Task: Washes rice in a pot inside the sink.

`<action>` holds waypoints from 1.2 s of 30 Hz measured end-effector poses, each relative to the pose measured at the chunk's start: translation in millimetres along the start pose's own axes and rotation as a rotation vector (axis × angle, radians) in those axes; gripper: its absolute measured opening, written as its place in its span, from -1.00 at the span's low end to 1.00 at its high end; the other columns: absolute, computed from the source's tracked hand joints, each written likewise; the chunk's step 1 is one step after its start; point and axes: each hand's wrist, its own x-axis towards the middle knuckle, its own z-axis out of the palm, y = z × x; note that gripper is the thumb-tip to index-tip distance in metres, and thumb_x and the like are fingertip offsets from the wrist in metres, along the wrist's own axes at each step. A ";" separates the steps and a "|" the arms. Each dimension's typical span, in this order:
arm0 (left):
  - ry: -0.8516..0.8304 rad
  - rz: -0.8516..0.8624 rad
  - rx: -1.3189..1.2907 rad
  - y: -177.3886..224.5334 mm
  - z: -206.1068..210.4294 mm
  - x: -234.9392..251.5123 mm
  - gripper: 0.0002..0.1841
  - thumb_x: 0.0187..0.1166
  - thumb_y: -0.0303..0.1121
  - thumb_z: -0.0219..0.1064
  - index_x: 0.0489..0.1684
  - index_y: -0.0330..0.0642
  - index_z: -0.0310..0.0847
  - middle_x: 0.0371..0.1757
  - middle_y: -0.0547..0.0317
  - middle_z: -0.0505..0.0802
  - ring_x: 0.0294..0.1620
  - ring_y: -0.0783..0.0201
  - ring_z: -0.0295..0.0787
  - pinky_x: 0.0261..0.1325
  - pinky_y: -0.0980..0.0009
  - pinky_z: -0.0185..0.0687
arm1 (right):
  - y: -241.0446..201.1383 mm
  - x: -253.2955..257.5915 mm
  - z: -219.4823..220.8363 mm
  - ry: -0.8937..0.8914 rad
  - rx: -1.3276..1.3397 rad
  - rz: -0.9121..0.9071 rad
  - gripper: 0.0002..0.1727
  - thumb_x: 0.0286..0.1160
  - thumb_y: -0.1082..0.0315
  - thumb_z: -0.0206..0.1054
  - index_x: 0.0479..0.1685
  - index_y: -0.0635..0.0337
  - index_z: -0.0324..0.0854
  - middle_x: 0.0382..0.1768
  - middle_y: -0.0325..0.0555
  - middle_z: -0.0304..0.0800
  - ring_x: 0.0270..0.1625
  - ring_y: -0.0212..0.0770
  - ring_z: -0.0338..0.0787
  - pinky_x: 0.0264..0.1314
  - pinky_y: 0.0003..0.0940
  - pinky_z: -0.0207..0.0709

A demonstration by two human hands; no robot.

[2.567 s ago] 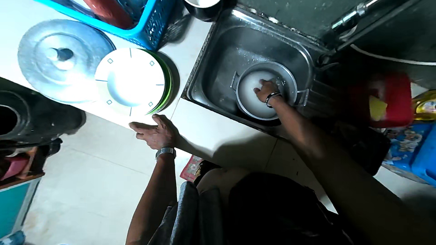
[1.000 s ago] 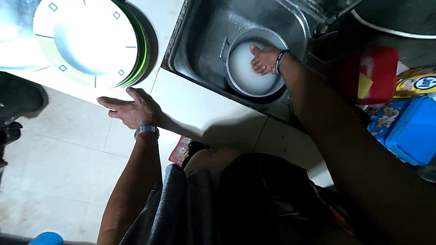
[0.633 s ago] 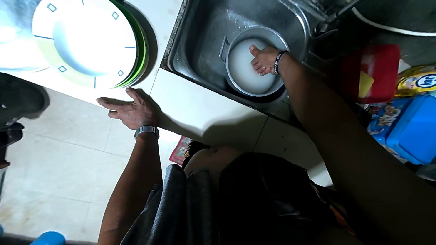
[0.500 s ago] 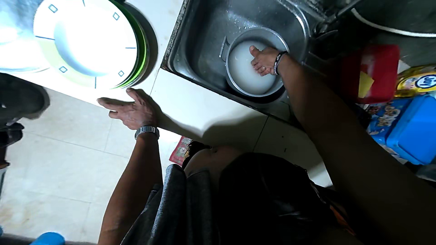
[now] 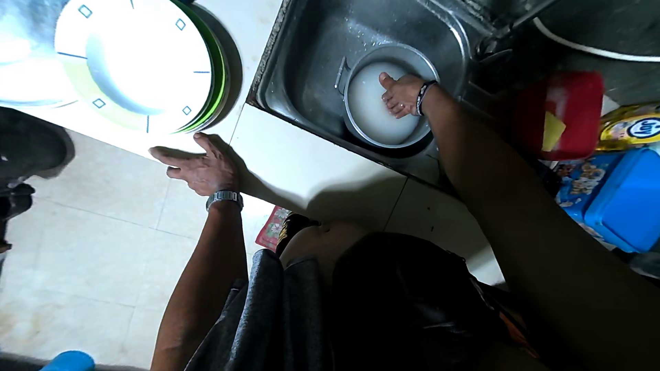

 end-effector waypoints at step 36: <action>0.007 -0.016 0.002 1.3 0.8 -0.6 -0.01 0.59 0.41 -0.02 0.97 0.11 -0.31 0.72 -0.26 0.39 0.34 -0.09 0.75 0.16 0.00 0.74 | 10.2 28.3 30.4 0.116 -0.596 -0.133 -0.35 0.39 0.59 0.32 0.57 0.36 0.28 0.24 0.39 0.67 -0.01 0.20 0.87 0.04 0.14 0.74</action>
